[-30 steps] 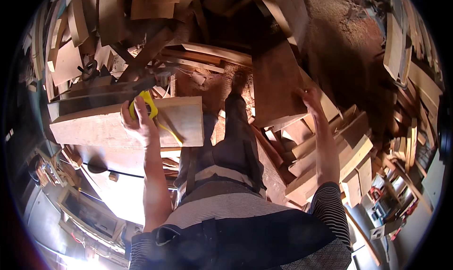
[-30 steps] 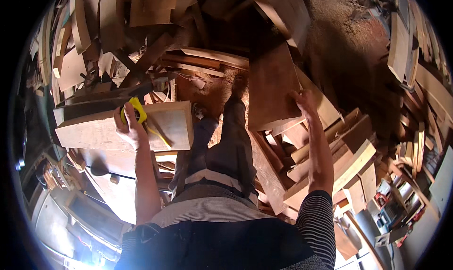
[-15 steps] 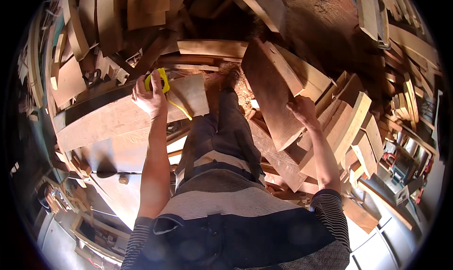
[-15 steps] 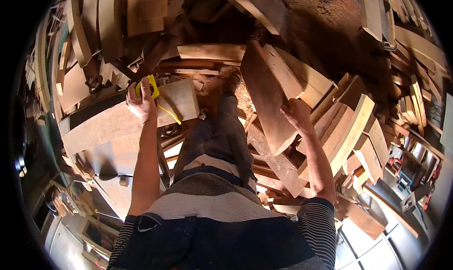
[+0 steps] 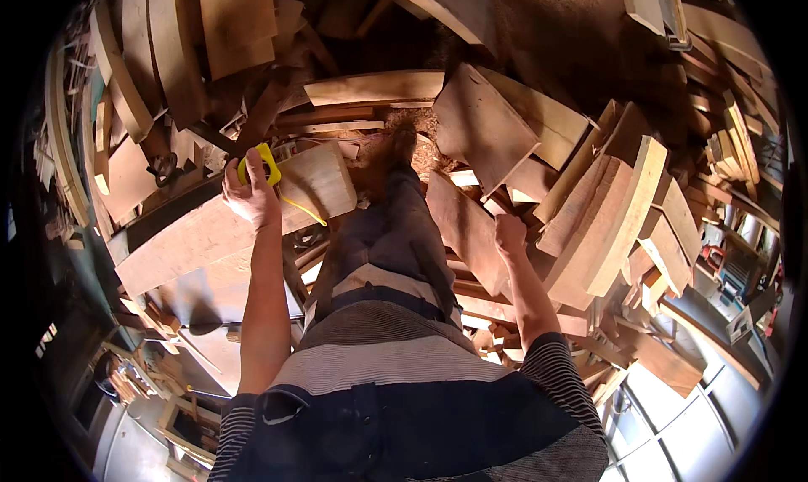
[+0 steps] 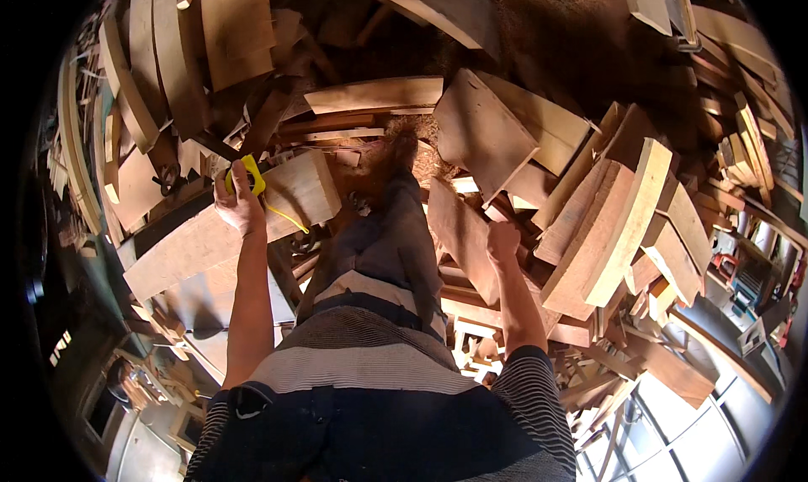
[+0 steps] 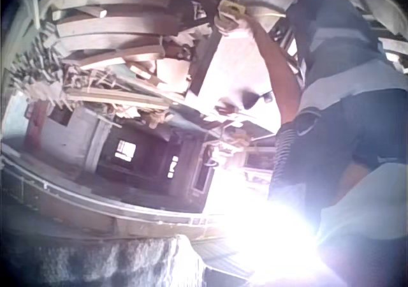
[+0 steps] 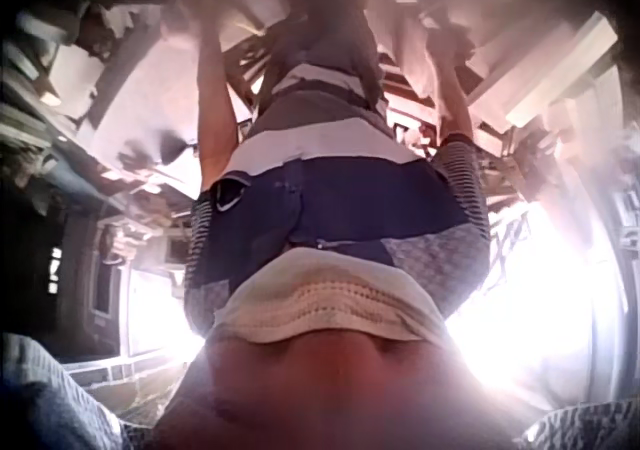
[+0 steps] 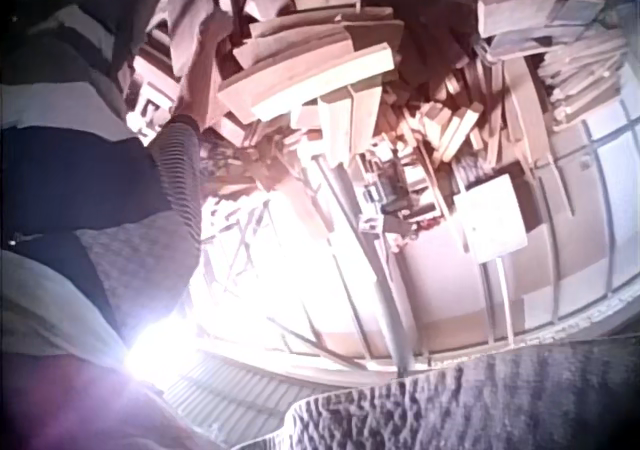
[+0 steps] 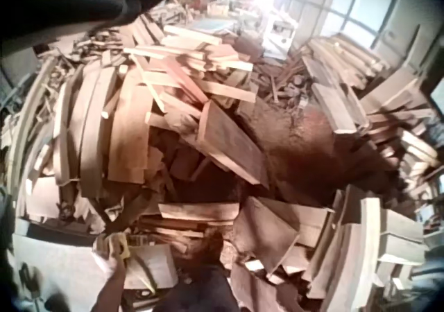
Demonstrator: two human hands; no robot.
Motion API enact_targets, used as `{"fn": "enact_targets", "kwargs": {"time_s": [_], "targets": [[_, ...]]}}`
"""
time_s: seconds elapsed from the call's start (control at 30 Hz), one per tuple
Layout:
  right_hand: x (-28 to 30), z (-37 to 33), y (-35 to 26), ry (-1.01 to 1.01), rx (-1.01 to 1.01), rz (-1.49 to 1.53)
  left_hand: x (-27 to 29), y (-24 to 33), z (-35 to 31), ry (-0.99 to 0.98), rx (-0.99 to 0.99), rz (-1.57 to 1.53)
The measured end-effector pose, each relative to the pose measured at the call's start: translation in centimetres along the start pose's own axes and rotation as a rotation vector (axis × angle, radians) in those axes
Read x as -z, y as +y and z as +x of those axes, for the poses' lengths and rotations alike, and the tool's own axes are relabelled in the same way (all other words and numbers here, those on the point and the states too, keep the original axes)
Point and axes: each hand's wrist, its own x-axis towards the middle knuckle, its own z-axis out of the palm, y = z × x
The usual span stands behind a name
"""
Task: The person uses a measuring tape to measure several pieces of wood in a workshop. They place each wood plank on a workbench, extend the tape along its length, and then move the measured pieces into a large pile of lumber.
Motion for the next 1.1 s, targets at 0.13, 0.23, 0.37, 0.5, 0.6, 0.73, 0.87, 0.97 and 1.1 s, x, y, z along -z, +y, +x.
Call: {"fn": "enact_targets", "kwargs": {"time_s": [0.13,0.23,0.37,0.5,0.6,0.73,0.87,0.97,1.1], "targets": [[-1.4,-2.8,0.4,0.157,-0.089,0.049,0.1,-0.2,0.1,-0.003,-0.01,0.013],[-0.9,-3.3,-1.8,0.025,-0.155,0.193,-0.5,0.1,0.1,0.053,-0.057,0.004],[-0.2,-3.9,-6.3,-0.057,-0.124,0.376,-0.6,0.2,0.1,0.041,-0.041,0.049],[0.3,-5.0,-9.6,-0.101,-0.035,0.546,-0.5,-0.1,0.0,0.03,-0.037,0.064],[0.0,-5.7,-9.8,-0.192,-0.01,0.59,-0.2,0.3,-0.1,0.023,-0.033,0.068],[-0.2,-7.1,-9.4,-0.154,0.022,0.585,-0.3,0.4,0.0,0.036,-0.04,0.076],[-5.2,-6.9,-5.0,-0.235,-0.076,0.586,-0.5,1.0,-0.1,0.052,-0.048,0.057],[-4.8,-7.4,-4.0,-0.184,-0.057,0.612,-0.5,0.1,0.0,0.065,-0.031,0.064],[-5.4,-6.8,-1.3,-0.07,-0.002,0.528,-0.8,-0.1,-0.1,0.109,-0.095,0.049]]}}
